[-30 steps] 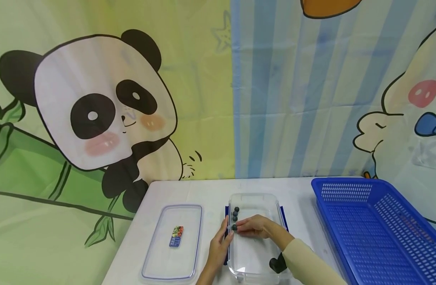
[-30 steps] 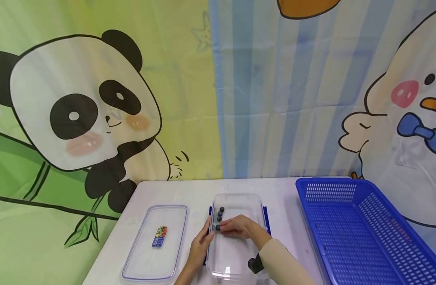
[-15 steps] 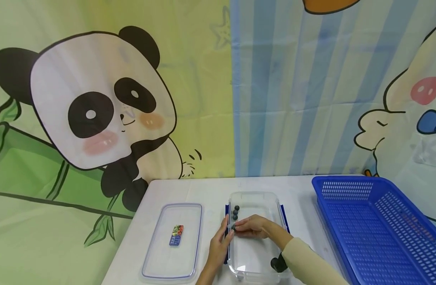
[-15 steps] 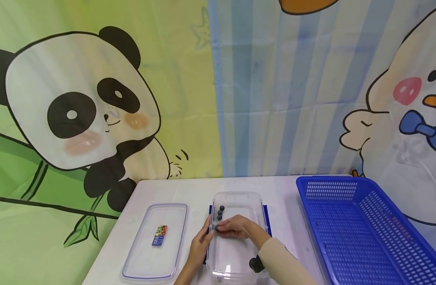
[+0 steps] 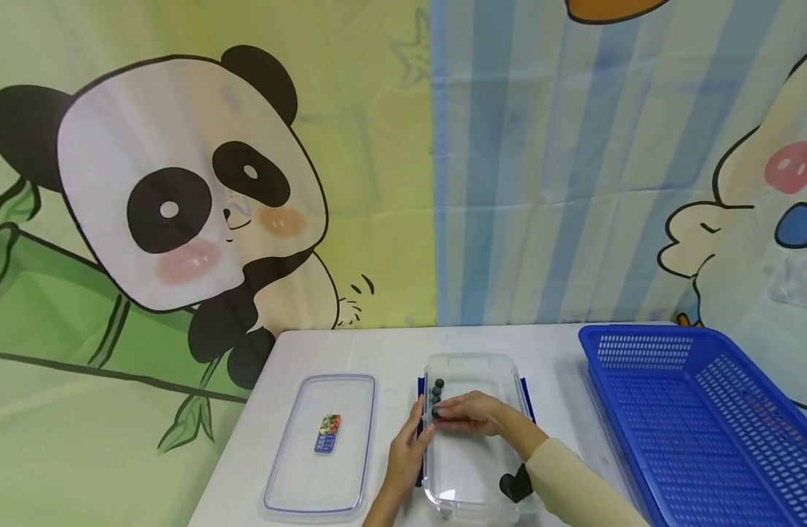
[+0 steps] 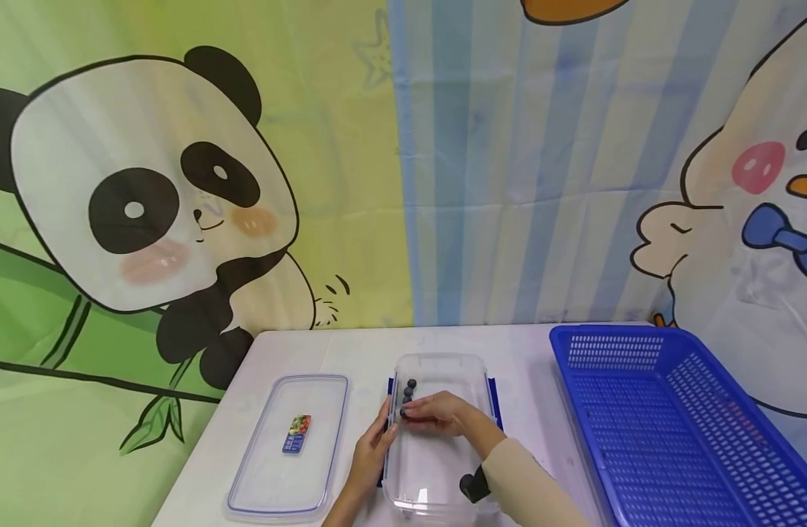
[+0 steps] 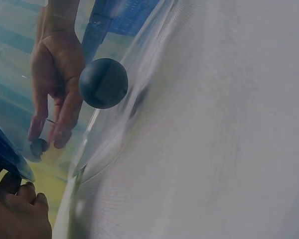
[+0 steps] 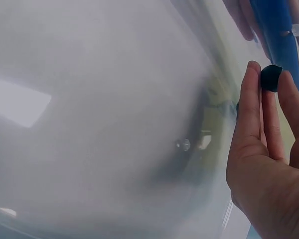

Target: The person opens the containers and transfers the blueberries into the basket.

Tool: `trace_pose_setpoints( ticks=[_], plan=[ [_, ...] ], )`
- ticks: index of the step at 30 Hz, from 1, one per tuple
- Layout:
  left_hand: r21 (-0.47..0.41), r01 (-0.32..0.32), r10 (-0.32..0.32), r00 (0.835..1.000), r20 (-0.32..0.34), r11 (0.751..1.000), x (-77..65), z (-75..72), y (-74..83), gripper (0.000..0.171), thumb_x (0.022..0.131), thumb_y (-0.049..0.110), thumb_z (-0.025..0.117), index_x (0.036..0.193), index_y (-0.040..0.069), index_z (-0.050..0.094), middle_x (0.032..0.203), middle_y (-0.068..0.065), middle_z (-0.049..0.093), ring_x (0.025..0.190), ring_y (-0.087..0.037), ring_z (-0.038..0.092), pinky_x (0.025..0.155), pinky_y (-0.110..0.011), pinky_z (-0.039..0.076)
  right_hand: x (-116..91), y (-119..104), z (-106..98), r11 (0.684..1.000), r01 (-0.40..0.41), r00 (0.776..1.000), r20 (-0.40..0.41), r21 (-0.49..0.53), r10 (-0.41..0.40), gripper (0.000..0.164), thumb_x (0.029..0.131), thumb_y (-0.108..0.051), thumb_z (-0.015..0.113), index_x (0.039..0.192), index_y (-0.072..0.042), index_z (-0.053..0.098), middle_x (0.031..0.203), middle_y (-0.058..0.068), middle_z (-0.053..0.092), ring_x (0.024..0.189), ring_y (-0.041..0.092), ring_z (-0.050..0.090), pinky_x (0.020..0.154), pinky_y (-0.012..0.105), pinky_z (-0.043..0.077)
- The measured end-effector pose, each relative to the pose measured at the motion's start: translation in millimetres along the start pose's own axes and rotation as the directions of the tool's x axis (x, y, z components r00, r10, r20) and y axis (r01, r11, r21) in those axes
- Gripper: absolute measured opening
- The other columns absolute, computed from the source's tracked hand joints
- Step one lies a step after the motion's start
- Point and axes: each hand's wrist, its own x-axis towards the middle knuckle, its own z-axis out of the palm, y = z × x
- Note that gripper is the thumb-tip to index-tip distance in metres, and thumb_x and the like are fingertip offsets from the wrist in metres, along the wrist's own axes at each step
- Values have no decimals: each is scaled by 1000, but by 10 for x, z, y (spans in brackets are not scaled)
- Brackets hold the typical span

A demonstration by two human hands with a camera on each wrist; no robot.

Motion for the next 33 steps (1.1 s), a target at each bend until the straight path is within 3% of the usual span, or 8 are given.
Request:
trace_pose_setpoints(
  ticks=[9, 23, 33],
  plan=[
    [39, -48, 49, 999, -21, 998, 77, 39, -286, 52, 96, 24, 50, 143, 13, 33, 146, -16, 28, 133, -30, 27, 106, -46, 22, -72, -160, -67, 999, 44, 999, 21, 21, -44, 34, 85, 1, 62, 117, 12, 56, 101, 21, 66, 93, 27, 65, 85, 33, 51],
    [29, -17, 18, 999, -28, 999, 54, 61, -332, 51, 95, 24, 50, 143, 18, 33, 147, -12, 28, 135, -25, 25, 108, -43, 19, -479, -331, -206, 994, 99, 988, 112, 45, -103, 34, 89, 1, 56, 121, 13, 52, 113, 25, 60, 102, 28, 61, 91, 37, 47],
    [10, 2, -1, 999, -34, 1000, 49, 56, -301, 52, 95, 24, 52, 143, 20, 34, 147, -9, 28, 135, -20, 25, 109, -40, 19, -821, -445, -488, 989, 100, 987, 111, 112, -113, 27, 90, 2, 55, 116, 8, 59, 110, 21, 63, 103, 28, 61, 95, 38, 43]
  ],
)
